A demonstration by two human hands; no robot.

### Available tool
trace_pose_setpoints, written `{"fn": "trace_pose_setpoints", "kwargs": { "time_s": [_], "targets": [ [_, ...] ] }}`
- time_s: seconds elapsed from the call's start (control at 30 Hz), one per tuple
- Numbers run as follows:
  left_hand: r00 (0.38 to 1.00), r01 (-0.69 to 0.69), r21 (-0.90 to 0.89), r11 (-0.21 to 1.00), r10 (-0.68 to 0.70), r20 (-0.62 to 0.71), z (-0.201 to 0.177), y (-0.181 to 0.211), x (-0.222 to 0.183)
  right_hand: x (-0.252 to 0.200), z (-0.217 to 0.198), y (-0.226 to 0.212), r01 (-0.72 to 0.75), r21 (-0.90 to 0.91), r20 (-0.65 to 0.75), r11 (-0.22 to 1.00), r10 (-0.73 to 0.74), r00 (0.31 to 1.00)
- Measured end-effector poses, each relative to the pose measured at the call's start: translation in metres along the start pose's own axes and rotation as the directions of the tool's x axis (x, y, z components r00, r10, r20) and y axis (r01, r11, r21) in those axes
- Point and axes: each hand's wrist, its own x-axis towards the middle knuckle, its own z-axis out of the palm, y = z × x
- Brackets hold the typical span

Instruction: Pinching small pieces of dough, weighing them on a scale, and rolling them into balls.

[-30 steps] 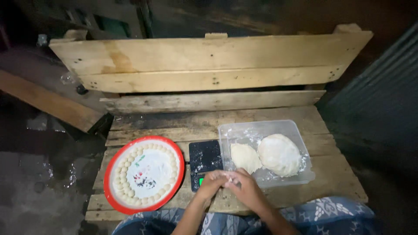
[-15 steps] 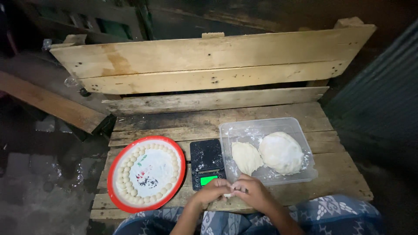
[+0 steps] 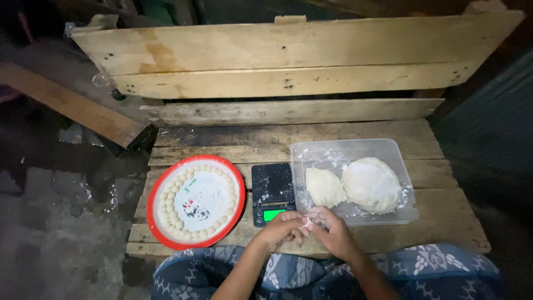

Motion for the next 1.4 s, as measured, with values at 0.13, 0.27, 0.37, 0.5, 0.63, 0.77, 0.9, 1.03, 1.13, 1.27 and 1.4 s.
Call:
{"fn": "trace_pose_setpoints", "kwargs": {
  "time_s": [0.13,0.27,0.37,0.5,0.63,0.77,0.9,1.03,1.13,1.27,1.4],
  "targets": [
    [0.995,-0.065,-0.033,0.997,0.067,0.07,-0.006,-0.005,0.001,-0.007,-0.009,0.015,-0.223,0.152,0.039,0.963,0.219,0.975],
    [0.99,-0.098,0.011,0.995,0.096,0.104,-0.007,-0.008,0.002,0.0,-0.008,-0.009,0.183,-0.178,0.081,0.967,-0.171,0.982],
    [0.994,-0.08,0.143,0.986,0.068,0.09,0.003,0.009,-0.013,0.0,-0.005,0.003,0.36,-0.306,0.057,0.881,-0.361,0.931],
    [0.965,-0.237,0.103,0.966,0.221,0.143,-0.009,-0.007,-0.002,-0.002,-0.008,-0.005,0.276,-0.373,0.028,0.886,-0.287,0.958],
    [0.927,-0.287,0.431,0.856,0.362,-0.101,-0.028,0.019,-0.019,-0.008,-0.024,0.01,-0.344,0.146,0.073,0.928,0.336,0.939],
    [0.808,-0.368,0.365,0.855,0.488,-0.329,-0.062,0.027,-0.012,0.017,-0.05,0.009,-0.186,-0.023,-0.095,0.982,0.183,0.978],
    [0.78,-0.442,0.301,0.845,0.528,-0.337,-0.067,0.028,-0.011,0.036,-0.048,0.036,-0.102,-0.396,-0.17,0.912,0.037,0.985],
    [0.788,-0.379,0.365,0.85,0.503,-0.354,-0.062,0.026,-0.008,0.047,-0.035,0.07,-0.152,-0.754,-0.26,0.639,-0.077,0.963],
    [0.784,-0.337,0.426,0.84,0.501,-0.366,-0.047,0.04,-0.015,0.041,-0.018,0.064,-0.233,-0.642,-0.436,0.73,-0.098,0.895],
    [0.748,-0.46,0.536,0.708,0.634,-0.194,-0.019,0.053,-0.034,0.021,0.021,0.026,-0.113,0.185,-0.16,0.976,0.143,0.977],
    [0.8,-0.428,0.661,0.616,0.598,-0.04,-0.011,0.059,-0.044,0.025,0.035,-0.035,-0.486,0.697,0.288,0.527,0.415,0.863]
  ]
}}
